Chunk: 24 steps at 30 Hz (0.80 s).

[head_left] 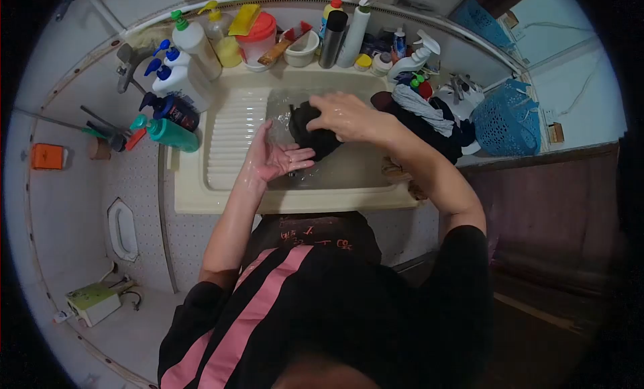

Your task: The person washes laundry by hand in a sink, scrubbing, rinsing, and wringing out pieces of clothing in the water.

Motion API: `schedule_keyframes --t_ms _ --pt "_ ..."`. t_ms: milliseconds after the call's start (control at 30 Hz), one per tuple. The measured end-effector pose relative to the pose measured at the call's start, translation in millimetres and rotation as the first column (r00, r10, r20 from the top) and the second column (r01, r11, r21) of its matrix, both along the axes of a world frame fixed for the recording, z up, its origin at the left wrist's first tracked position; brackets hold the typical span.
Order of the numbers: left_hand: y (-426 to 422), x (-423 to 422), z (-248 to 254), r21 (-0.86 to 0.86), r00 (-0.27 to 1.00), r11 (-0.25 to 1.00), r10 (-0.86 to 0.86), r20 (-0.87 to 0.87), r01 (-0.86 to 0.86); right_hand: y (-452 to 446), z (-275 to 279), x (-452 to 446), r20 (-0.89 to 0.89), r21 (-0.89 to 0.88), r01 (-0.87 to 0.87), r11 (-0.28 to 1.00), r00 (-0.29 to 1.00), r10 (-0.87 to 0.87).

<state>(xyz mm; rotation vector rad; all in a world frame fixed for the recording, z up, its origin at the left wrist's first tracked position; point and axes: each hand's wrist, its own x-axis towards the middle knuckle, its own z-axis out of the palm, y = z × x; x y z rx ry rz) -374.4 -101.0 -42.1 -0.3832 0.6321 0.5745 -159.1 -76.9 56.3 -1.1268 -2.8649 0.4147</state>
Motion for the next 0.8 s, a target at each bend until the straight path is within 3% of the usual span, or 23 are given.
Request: schedule_keyframes --t_ms 33,67,100,167,233,267,300,333,367,433,467,500,533,600,667,700,767,800 --pt "-2.2 1.3 -3.3 0.143 0.991 0.989 -0.049 0.126 0.031 0.1 6.8 -8.7 0.199 0.133 -0.269 0.954 0.95 0.24" --pt "-5.3 5.5 -3.8 0.286 0.962 0.957 -0.123 0.246 0.049 -2.6 1.4 -13.2 0.05 0.281 -0.324 0.903 0.945 0.324" --pt "-7.0 11.2 -2.6 0.398 0.975 0.916 -0.135 0.174 0.056 -6.0 -0.9 -17.9 0.071 0.302 -0.332 0.894 0.943 0.326" --pt "-11.8 29.2 5.2 0.456 0.996 0.89 0.058 -0.062 -0.024 -19.9 -0.6 -35.7 0.051 0.311 -0.314 0.897 0.948 0.314" --pt "-26.4 53.9 17.6 0.611 0.921 0.792 0.223 -0.32 0.02 -36.7 -9.4 -54.9 0.195 0.337 -0.239 0.91 0.964 0.181" --pt "-24.9 65.3 14.0 0.583 0.957 0.805 0.246 -0.151 -0.115 -42.5 -25.4 -58.9 0.022 0.396 -0.131 0.909 0.991 0.133" --pt "-22.3 74.5 8.8 0.529 0.96 0.813 0.278 0.016 -0.244 -46.5 -37.5 -57.2 0.02 0.387 -0.127 0.913 0.991 0.129" --pt "-18.9 81.0 3.2 0.451 0.931 0.815 0.319 0.176 -0.364 -49.3 -46.0 -57.4 -0.14 0.409 0.017 0.912 0.989 0.045" --pt "-14.8 85.8 -1.7 0.355 0.871 0.807 0.367 0.326 -0.473 -50.2 -52.5 -57.1 -0.298 0.408 0.16 0.899 0.954 -0.035" --pt "-8.2 86.6 -10.8 0.117 0.745 0.82 0.438 0.503 -0.56 -50.9 -52.3 -46.0 -0.408 0.35 0.19 0.917 0.913 -0.033" --pt "-4.7 87.0 -11.9 -0.009 0.669 0.818 0.476 0.571 -0.575 -49.7 -44.8 -36.3 -0.62 0.154 0.159 0.975 0.784 -0.03" --pt "-3.2 87.1 -12.3 -0.029 0.67 0.839 0.454 0.588 -0.543 -49.1 -41.5 -25.0 -0.789 -0.034 0.074 0.997 0.61 -0.072" --pt "-1.8 87.1 -9.9 -0.05 0.67 0.859 0.432 0.604 -0.509 -60.3 -57.8 -13.7 -0.913 -0.383 0.07 0.921 0.123 -0.389" --pt "-1.7 87.1 3.8 -0.067 0.671 0.872 0.42 0.611 -0.485 -66.2 -101.9 -16.6 -0.926 -0.349 0.083 0.933 0.124 -0.357" --pt "-2.2 88.2 16.8 -0.271 0.41 0.878 0.433 0.803 -0.395 -68.5 -150.6 -28.6 -0.949 -0.269 0.151 0.951 0.124 -0.288" --pt "-7.0 88.8 42.1 -0.304 0.39 0.87 0.454 0.801 -0.388 -66.8 -170.3 -36.1 -0.96 -0.224 0.191 0.956 0.126 -0.25" --pt "-19.2 123.8 47.6 -0.414 -0.184 0.802 0.371 0.91 -0.431 -61.2 -190.0 -51.8 -0.977 -0.128 0.276 0.953 0.132 -0.169" --pt "-21.3 128.4 53.1 -0.412 -0.255 0.791 0.328 0.91 -0.452 -58.5 -194.7 -60.0 -0.982 -0.078 0.321 0.944 0.136 -0.127"
